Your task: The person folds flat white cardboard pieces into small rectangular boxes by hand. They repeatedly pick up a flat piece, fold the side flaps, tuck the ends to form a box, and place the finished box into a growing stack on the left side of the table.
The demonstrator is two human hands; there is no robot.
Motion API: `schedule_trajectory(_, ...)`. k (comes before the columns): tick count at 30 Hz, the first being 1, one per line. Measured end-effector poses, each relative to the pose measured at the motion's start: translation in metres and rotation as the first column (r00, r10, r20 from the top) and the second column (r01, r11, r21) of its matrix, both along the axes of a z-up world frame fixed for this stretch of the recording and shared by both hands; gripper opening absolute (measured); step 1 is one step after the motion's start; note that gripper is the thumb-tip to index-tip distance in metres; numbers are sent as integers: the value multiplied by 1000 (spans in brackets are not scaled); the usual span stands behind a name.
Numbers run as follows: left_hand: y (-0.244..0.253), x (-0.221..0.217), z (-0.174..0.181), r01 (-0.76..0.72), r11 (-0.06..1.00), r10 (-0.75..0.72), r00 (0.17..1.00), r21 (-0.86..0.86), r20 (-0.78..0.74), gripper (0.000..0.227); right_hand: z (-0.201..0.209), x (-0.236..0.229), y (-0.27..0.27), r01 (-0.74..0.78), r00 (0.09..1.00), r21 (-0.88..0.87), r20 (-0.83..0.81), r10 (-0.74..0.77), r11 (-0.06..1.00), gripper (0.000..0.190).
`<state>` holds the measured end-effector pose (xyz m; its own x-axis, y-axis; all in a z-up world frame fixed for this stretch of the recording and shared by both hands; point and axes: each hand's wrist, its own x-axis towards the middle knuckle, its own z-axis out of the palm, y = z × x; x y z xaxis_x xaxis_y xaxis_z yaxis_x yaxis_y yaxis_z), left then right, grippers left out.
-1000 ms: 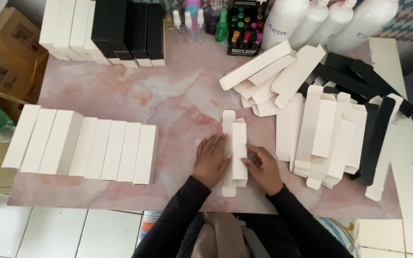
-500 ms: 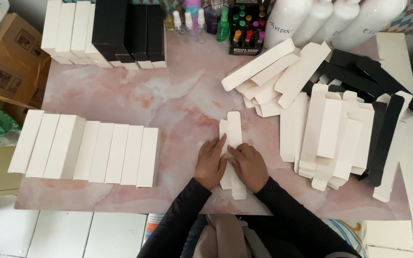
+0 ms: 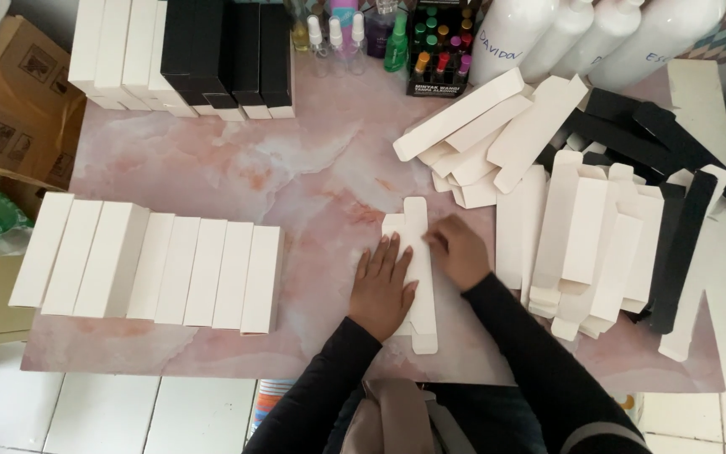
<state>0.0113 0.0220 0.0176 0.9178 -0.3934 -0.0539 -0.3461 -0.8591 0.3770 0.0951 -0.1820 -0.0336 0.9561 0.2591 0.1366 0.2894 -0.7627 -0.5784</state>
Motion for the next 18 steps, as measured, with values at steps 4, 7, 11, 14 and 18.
schedule_trajectory(4,0,0,-3,0,1000,0,1000,-5,9,57,-7,35,-5,37,999,-42,32,-35,998,11)
schedule_trajectory(7,0,-1,-6,7,1000,-7,1000,0,21,58,-10,38,-6,9,998,-26,-68,-11,1000,8)
schedule_trajectory(11,-2,0,-5,-6,1000,7,999,-13,41,57,0,16,-5,-61,996,-85,-66,55,994,8)
schedule_trajectory(14,-2,0,-7,-5,1000,5,999,-1,37,57,2,-12,-7,-95,992,-109,-90,85,989,11)
schedule_trajectory(18,-4,-1,-14,-17,1000,17,998,7,64,58,12,-54,-8,-130,984,-143,-141,110,981,16)
